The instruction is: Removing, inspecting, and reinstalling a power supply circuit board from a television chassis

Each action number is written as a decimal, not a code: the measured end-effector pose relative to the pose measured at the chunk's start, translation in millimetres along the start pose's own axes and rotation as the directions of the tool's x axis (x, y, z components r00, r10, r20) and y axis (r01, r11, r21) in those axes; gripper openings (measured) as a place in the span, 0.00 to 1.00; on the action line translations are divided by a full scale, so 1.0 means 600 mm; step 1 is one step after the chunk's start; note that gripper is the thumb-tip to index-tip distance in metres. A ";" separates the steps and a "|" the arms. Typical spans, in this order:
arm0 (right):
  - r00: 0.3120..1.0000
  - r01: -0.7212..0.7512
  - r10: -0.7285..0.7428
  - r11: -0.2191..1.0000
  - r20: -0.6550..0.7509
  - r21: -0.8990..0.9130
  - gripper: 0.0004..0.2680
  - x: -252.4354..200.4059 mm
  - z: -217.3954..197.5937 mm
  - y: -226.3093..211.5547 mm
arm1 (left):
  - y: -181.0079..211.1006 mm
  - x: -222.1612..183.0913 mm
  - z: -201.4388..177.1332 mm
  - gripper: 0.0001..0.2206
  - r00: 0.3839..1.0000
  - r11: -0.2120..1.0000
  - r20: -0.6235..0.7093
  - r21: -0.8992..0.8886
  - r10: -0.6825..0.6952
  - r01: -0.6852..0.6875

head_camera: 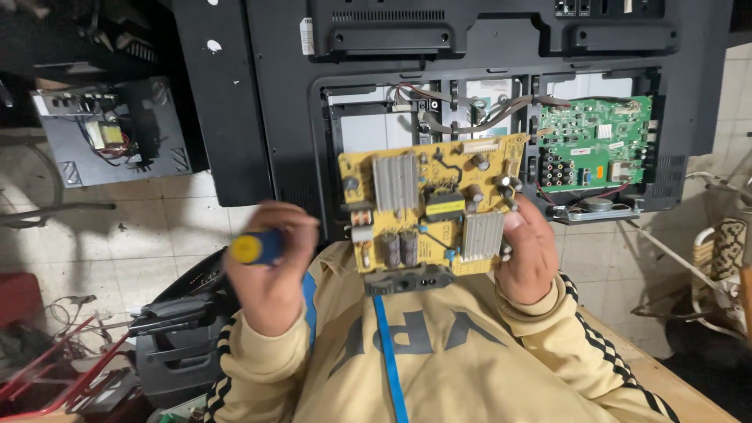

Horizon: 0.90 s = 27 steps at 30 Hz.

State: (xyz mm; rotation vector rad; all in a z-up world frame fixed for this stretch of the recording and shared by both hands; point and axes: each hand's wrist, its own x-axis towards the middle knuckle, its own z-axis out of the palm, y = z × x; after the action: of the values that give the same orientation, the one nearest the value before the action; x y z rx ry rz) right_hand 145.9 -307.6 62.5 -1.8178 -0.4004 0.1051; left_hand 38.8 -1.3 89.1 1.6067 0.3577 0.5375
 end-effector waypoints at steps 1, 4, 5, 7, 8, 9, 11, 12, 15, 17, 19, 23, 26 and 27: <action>1.000 0.002 -0.002 1.000 -0.002 0.003 0.10 -0.001 -0.005 0.014 | -0.001 0.003 -0.012 0.06 1.000 1.000 0.001 0.003 0.003 -0.003; 0.974 0.225 -0.220 0.950 0.050 -0.217 0.10 -0.004 -0.017 0.051 | -0.024 0.005 -0.065 0.20 0.962 0.963 -0.192 0.224 0.194 -0.150; 0.944 0.329 -0.315 0.888 0.097 -0.320 0.10 -0.005 -0.020 0.059 | -0.044 -0.003 -0.096 0.19 0.933 0.935 -0.267 0.322 0.241 -0.149; 0.906 0.422 -0.396 0.805 0.153 -0.416 0.10 -0.004 -0.023 0.068 | -0.027 0.000 -0.116 0.18 0.898 0.900 -0.331 0.415 0.290 -0.138; 0.952 0.307 -0.283 0.888 0.120 -0.342 0.12 -0.002 -0.022 0.069 | 0.009 0.010 -0.106 0.16 0.881 0.892 -0.387 0.444 0.273 -0.081; 0.982 0.182 -0.162 0.948 0.098 -0.261 0.14 0.001 -0.021 0.070 | 0.046 0.020 -0.097 0.19 0.859 0.882 -0.443 0.470 0.258 -0.022; 0.995 0.088 -0.076 0.977 0.070 -0.195 0.14 0.013 -0.014 0.058 | 0.080 0.027 -0.076 0.17 0.839 0.914 -0.501 0.407 0.215 0.009; 0.999 -0.011 0.017 0.992 0.051 -0.128 0.15 0.016 -0.012 0.051 | 0.097 0.028 -0.065 0.17 0.816 0.940 -0.555 0.338 0.162 0.043; 0.977 -0.211 0.211 0.977 0.013 -0.014 0.14 0.022 -0.006 0.040 | 0.102 0.012 -0.067 0.20 0.882 0.984 -0.470 0.139 -0.035 0.113; 0.978 -0.204 0.205 0.979 0.028 -0.022 0.14 0.022 -0.005 0.042 | 0.063 -0.004 -0.065 0.21 0.897 0.990 -0.426 -0.127 -0.115 0.066; 0.980 -0.192 0.193 0.981 0.041 -0.026 0.15 0.025 -0.002 0.044 | 0.043 -0.009 -0.047 0.22 0.915 0.922 -0.364 -0.385 -0.175 0.023; 0.976 -0.213 0.213 0.977 0.036 0.002 0.14 0.020 -0.002 0.048 | 0.048 -0.008 0.002 0.22 0.933 0.978 -0.357 -0.206 -0.051 -0.025; 0.974 -0.223 0.222 0.975 0.031 0.001 0.13 0.015 -0.004 0.048 | 0.051 -0.005 0.012 0.21 0.934 0.990 -0.358 -0.132 -0.002 -0.048; 0.975 -0.219 0.219 0.976 0.034 -0.009 0.13 0.015 -0.003 0.048 | 0.051 -0.003 0.012 0.20 0.936 0.992 -0.351 -0.106 0.027 -0.069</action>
State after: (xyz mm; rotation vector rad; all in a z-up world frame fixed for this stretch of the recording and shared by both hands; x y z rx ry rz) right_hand 161.2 -313.0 37.0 -1.8631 -0.2238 0.2893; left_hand 38.6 -12.0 118.9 1.4079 0.5426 0.8708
